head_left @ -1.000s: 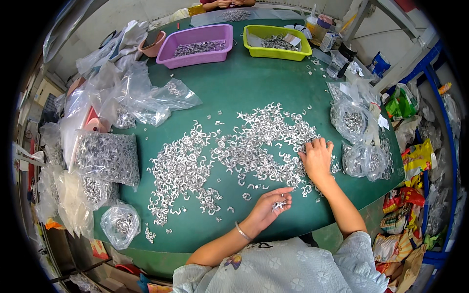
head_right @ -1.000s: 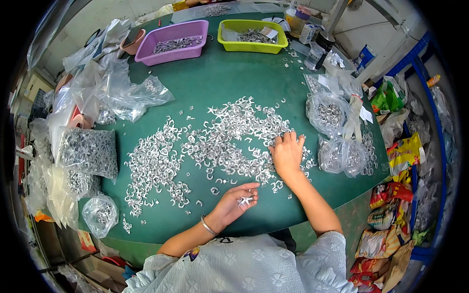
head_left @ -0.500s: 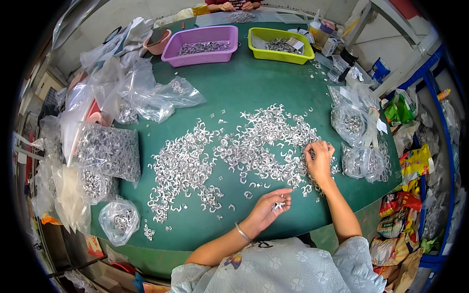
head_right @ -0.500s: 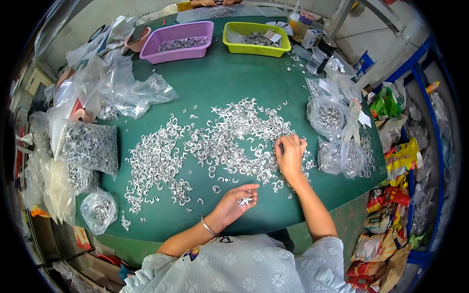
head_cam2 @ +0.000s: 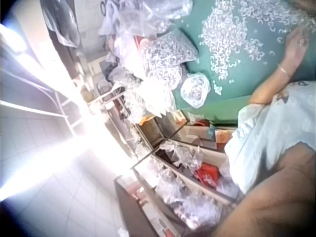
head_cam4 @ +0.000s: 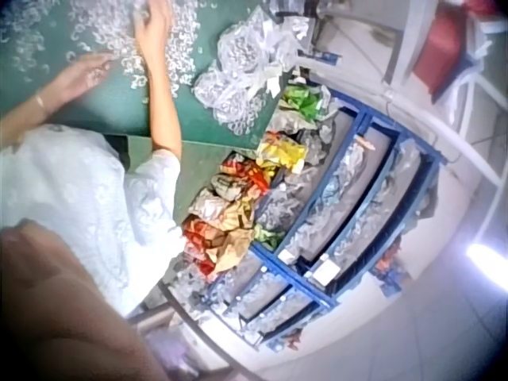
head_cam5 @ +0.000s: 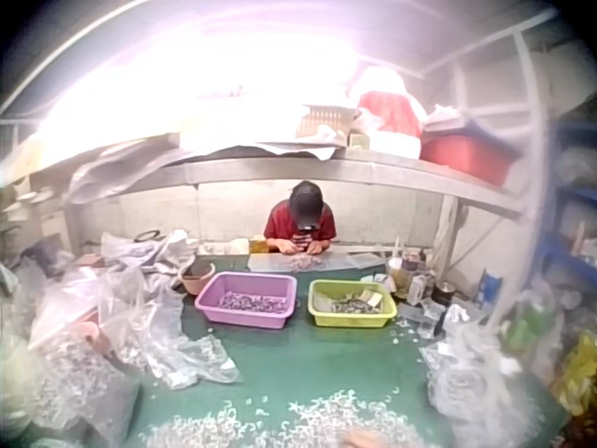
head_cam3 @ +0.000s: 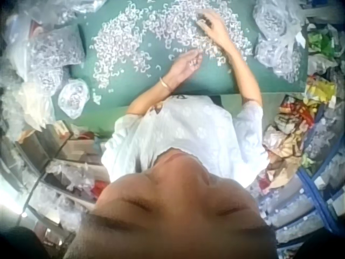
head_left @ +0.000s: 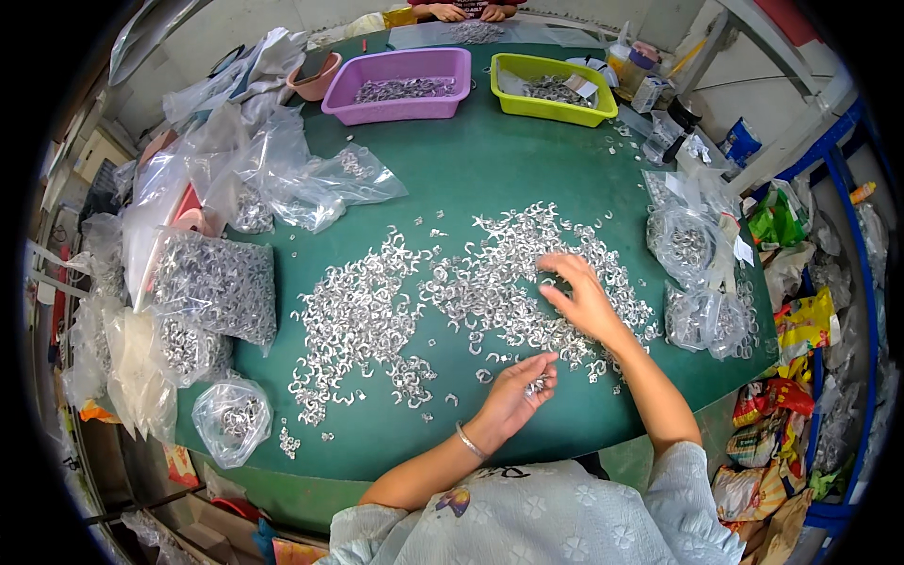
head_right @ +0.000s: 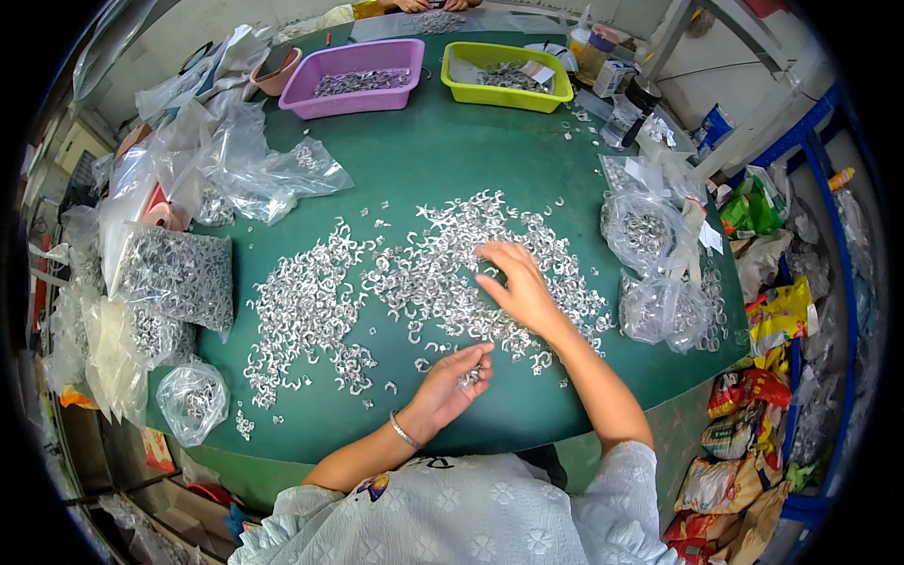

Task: The person sorts small, star-shaped metal hardware parts by hand on a green workstation, moving them between piles and a small container.

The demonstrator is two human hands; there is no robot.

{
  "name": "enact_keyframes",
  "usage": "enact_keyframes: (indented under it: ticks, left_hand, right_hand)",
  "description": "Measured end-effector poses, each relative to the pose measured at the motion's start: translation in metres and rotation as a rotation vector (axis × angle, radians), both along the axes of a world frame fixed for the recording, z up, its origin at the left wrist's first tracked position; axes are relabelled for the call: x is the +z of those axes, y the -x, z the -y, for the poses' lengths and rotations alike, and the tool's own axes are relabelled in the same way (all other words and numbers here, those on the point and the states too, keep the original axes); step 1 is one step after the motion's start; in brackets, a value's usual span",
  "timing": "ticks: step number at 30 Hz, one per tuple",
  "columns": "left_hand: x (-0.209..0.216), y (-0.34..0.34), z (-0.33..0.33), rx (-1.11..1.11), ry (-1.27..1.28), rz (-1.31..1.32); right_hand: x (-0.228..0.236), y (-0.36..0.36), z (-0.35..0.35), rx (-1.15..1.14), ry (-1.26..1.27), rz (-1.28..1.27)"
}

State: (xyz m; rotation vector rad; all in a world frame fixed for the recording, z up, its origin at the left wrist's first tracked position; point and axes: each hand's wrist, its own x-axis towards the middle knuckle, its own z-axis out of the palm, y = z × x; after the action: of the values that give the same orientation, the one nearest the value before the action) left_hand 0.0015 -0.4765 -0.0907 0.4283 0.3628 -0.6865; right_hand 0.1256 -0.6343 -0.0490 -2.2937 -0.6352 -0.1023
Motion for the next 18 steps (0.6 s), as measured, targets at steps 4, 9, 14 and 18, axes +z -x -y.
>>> enact_keyframes:
  ticks: [4,9,14,18]
  left_hand:
    - [0.004,0.0,0.001,-0.048,0.013,-0.016]
    - [0.003,0.001,0.002,-0.067,-0.015,0.012]
    - [-0.005,0.006,0.01,-0.177,0.072,0.092]
    - [-0.004,0.005,0.008,-0.207,0.034,0.099]
  right_hand:
    - [-0.037,-0.023,-0.006,0.008,0.264,0.08]
    - [-0.025,0.028,0.002,0.247,0.214,-0.074]
    - [-0.009,0.035,0.012,0.386,-0.025,-0.325]
    - [-0.007,0.004,0.005,-0.017,0.003,-0.072]
